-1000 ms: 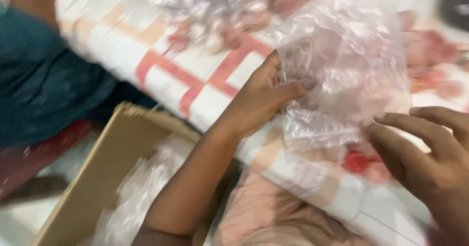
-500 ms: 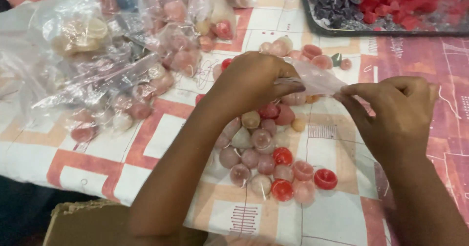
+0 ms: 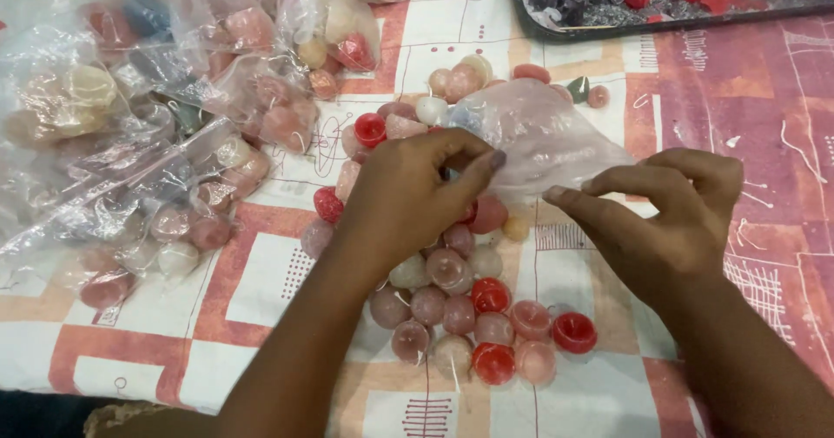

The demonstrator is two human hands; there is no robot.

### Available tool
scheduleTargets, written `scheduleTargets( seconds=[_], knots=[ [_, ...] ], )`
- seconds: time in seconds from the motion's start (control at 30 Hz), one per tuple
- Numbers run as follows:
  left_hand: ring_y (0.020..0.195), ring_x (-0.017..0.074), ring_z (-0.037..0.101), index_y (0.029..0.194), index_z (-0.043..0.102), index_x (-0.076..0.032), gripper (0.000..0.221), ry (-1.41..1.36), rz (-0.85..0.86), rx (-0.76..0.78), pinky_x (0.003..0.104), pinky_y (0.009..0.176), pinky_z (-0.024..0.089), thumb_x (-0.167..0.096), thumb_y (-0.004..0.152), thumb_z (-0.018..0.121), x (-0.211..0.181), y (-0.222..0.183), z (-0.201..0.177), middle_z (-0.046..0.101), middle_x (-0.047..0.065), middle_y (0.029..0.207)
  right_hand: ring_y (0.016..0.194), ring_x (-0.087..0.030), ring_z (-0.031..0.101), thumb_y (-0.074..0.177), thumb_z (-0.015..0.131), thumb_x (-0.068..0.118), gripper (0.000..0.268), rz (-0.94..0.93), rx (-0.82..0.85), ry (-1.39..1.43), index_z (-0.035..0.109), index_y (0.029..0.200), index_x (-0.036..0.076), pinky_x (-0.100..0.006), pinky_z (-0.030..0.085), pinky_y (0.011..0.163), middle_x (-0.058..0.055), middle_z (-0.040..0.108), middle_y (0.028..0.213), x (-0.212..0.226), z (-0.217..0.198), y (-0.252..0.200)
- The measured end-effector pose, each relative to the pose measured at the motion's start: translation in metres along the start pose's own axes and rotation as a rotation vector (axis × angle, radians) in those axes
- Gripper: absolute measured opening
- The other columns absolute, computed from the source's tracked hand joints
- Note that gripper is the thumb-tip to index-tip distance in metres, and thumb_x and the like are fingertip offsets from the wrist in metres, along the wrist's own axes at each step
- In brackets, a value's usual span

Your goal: The person sorts small multi-colored wax melts by hand, placing them into a plastic bag from a large pile on a table.

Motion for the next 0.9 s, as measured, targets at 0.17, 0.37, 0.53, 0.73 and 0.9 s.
scheduleTargets(
  seconds=[0.17,0.37,0.53,0.73,0.9],
  knots=[
    [0.077,0.0168,0.077,0.11,0.076,-0.012,0.014,0.143,0.188,-0.419,0.031,0.068,0.059,-0.023,0.101,0.072,-0.012,-0.014,-0.023,0.078,0.005,0.095,0.1,-0.024,0.046,0.075,0.096,0.027,0.025,-0.049,0.004,0.009,0.079,0.093,0.023,-0.038,0.034,0.084,0.004,0.068,0.099,0.009,-0.009,0.009],
    [0.091,0.0185,0.07,0.115,0.072,-0.015,0.02,0.448,0.514,-0.533,0.033,0.072,0.056,-0.008,0.097,0.075,-0.034,-0.031,-0.019,0.07,0.0,0.114,0.103,-0.024,0.049,0.076,0.095,0.028,0.024,0.067,0.093,-0.073,0.078,0.091,0.022,-0.041,0.033,0.091,0.005,0.07,0.102,-0.001,-0.001,-0.001],
    [0.106,0.023,0.064,0.132,0.065,-0.013,0.042,0.517,0.563,-0.477,0.034,0.078,0.057,-0.003,0.092,0.072,-0.041,-0.03,-0.011,0.061,0.0,0.125,0.103,-0.027,0.048,0.075,0.095,0.028,0.027,0.081,0.146,-0.113,0.078,0.094,0.019,-0.042,0.035,0.09,0.001,0.072,0.103,0.001,-0.004,0.009],
    [0.106,0.0253,0.06,0.145,0.059,-0.008,0.057,0.536,0.548,-0.443,0.036,0.081,0.056,-0.006,0.09,0.072,-0.046,-0.032,0.006,0.057,0.005,0.135,0.103,-0.024,0.065,0.084,0.085,0.009,0.018,0.035,-0.008,0.138,0.071,0.094,0.013,-0.04,0.053,0.088,-0.004,0.07,0.101,0.018,-0.028,0.006],
    [0.109,0.0143,0.051,0.15,0.06,-0.014,0.043,0.585,0.743,-0.438,0.028,0.088,0.048,-0.01,0.108,0.067,-0.049,-0.053,0.041,0.052,-0.003,0.149,0.107,-0.031,0.071,0.092,0.063,-0.007,0.026,0.175,0.216,0.16,0.067,0.117,-0.001,-0.039,0.062,0.091,-0.016,0.07,0.114,0.017,0.007,0.011]
  ],
)
Point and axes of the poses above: each hand's wrist, its own y-axis towards the middle knuckle, its own z-axis out of the palm, x = y × z, the point moved 7 cm from there along y, towards the middle knuckle
